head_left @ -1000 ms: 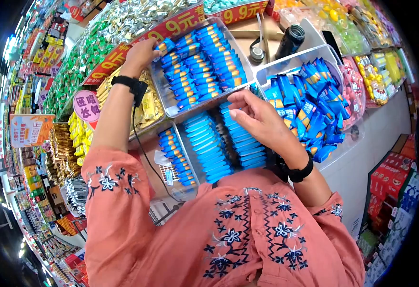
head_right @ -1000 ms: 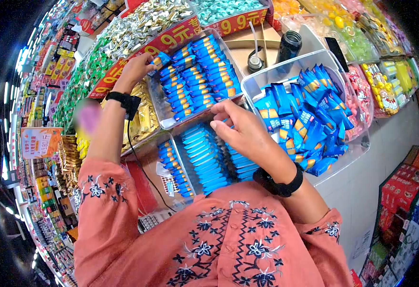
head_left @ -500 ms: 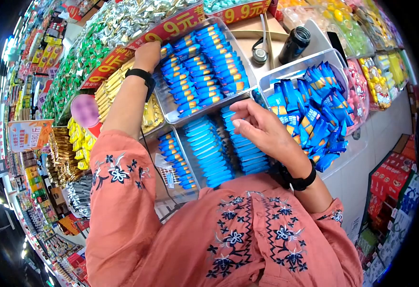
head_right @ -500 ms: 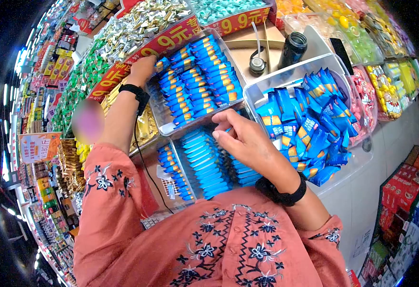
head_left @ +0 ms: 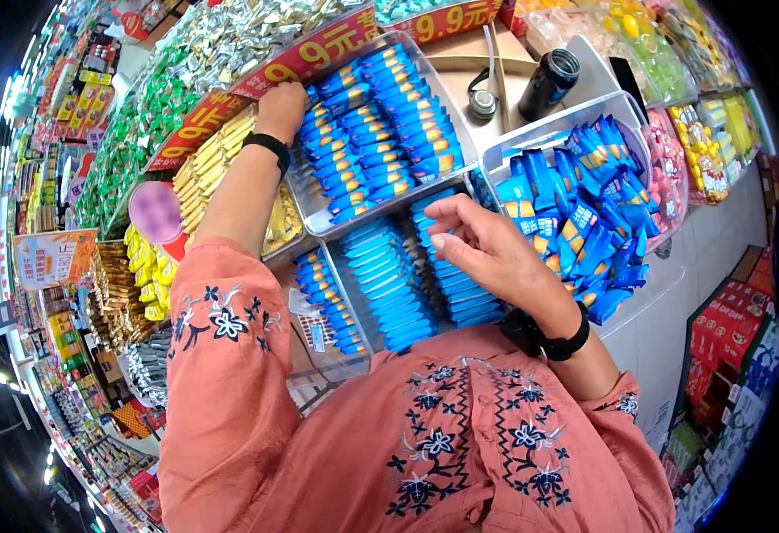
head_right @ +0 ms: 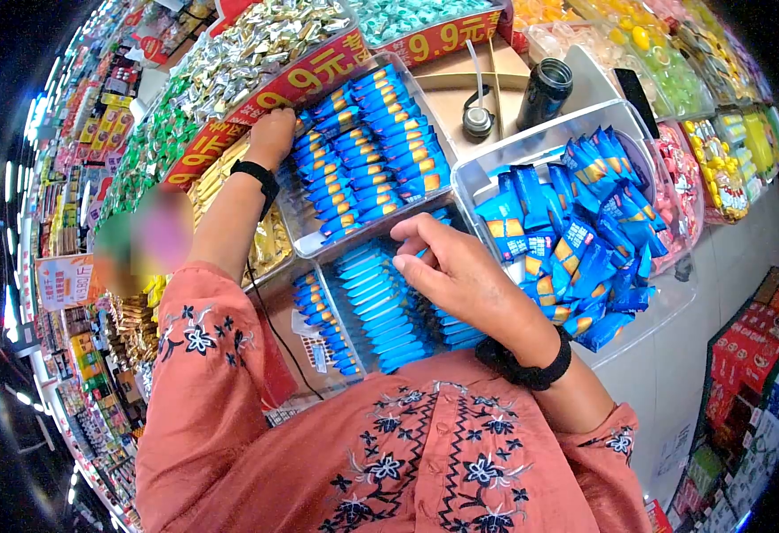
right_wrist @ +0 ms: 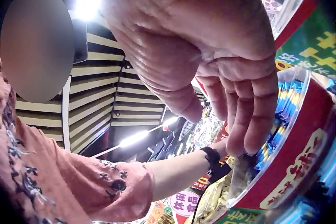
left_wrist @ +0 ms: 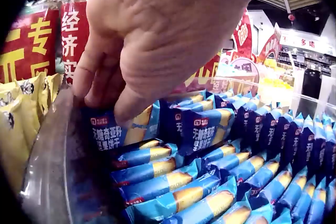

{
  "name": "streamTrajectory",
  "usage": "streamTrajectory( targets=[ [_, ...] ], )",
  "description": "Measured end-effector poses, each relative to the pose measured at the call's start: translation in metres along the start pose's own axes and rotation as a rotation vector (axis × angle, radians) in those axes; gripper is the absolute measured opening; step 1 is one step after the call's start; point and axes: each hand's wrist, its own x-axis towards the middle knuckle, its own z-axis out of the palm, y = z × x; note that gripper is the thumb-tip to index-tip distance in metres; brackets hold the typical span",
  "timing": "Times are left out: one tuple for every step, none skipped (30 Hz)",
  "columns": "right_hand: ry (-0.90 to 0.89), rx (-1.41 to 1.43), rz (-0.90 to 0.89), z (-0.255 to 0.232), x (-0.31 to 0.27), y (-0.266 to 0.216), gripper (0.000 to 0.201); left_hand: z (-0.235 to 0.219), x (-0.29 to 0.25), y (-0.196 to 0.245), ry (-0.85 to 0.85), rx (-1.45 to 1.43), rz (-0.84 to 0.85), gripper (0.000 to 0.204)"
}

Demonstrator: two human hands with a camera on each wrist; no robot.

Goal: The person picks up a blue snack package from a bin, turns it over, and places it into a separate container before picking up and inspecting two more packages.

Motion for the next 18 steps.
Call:
streamTrajectory(
  targets=[
    [0.0, -0.004, -0.008, 0.0, 0.0, 0.001, 0.034, 0.0, 0.0, 0.001, 0.024, 0.026, 0.009, 0.014],
    [-0.001, -0.009, -0.016, 0.0, 0.0, 0.002, 0.034, 0.0, 0.0, 0.001, 0.037, 0.031, 0.022, 0.013],
    [-0.004, -0.009, -0.014, 0.0, 0.0, 0.003, 0.034, 0.0, 0.0, 0.001, 0.05, 0.037, 0.035, 0.013],
    [-0.007, -0.009, -0.013, 0.0, 0.001, 0.003, 0.033, 0.0, 0.0, 0.001, 0.064, 0.042, 0.048, 0.012],
    [-0.009, -0.008, -0.012, 0.0, 0.001, 0.004, 0.033, 0.001, 0.0, 0.001, 0.068, 0.046, 0.047, 0.011],
    [-0.012, -0.013, -0.005, 0.0, 0.0, 0.003, 0.033, 0.002, 0.001, 0.001, 0.073, 0.049, 0.046, 0.011],
    [-0.014, -0.017, 0.001, 0.0, 0.0, 0.002, 0.033, 0.002, 0.002, 0.002, 0.079, 0.052, 0.046, 0.01],
    [-0.017, -0.021, 0.007, 0.0, 0.0, 0.0, 0.033, 0.003, 0.003, 0.002, 0.069, 0.035, 0.055, 0.01],
    [-0.024, -0.02, 0.005, -0.001, 0.0, 0.0, 0.033, 0.006, 0.002, 0.001, 0.059, 0.019, 0.064, 0.01],
    [-0.031, -0.019, 0.003, -0.001, 0.0, -0.001, 0.032, 0.008, 0.003, 0.0, 0.05, 0.004, 0.073, 0.009],
    [-0.038, -0.019, 0.001, -0.002, 0.0, -0.001, 0.032, 0.011, 0.003, -0.001, 0.038, -0.002, 0.065, 0.009],
    [-0.041, -0.026, -0.003, -0.002, 0.0, -0.002, 0.032, 0.009, 0.002, 0.0, 0.025, -0.008, 0.057, 0.01],
    [-0.044, -0.033, -0.006, -0.002, 0.0, -0.003, 0.032, 0.008, 0.001, 0.001, 0.012, -0.013, 0.049, 0.01],
    [-0.048, -0.039, -0.009, -0.003, -0.001, -0.004, 0.032, 0.006, 0.001, 0.0, 0.01, -0.031, 0.043, 0.011],
    [-0.048, -0.044, -0.016, -0.002, -0.001, -0.004, 0.032, 0.005, 0.001, 0.0, 0.008, -0.048, 0.037, 0.012],
    [-0.048, -0.049, -0.023, -0.002, -0.001, -0.004, 0.032, 0.003, 0.001, 0.0, 0.007, -0.065, 0.031, 0.013],
    [-0.049, -0.055, -0.03, -0.002, -0.002, -0.005, 0.032, 0.002, 0.002, 0.0, -0.042, -0.075, -0.039, 0.015],
    [-0.046, -0.048, -0.031, -0.002, -0.003, -0.006, 0.031, -0.005, 0.004, 0.001, -0.09, -0.085, -0.109, 0.017]
  ],
)
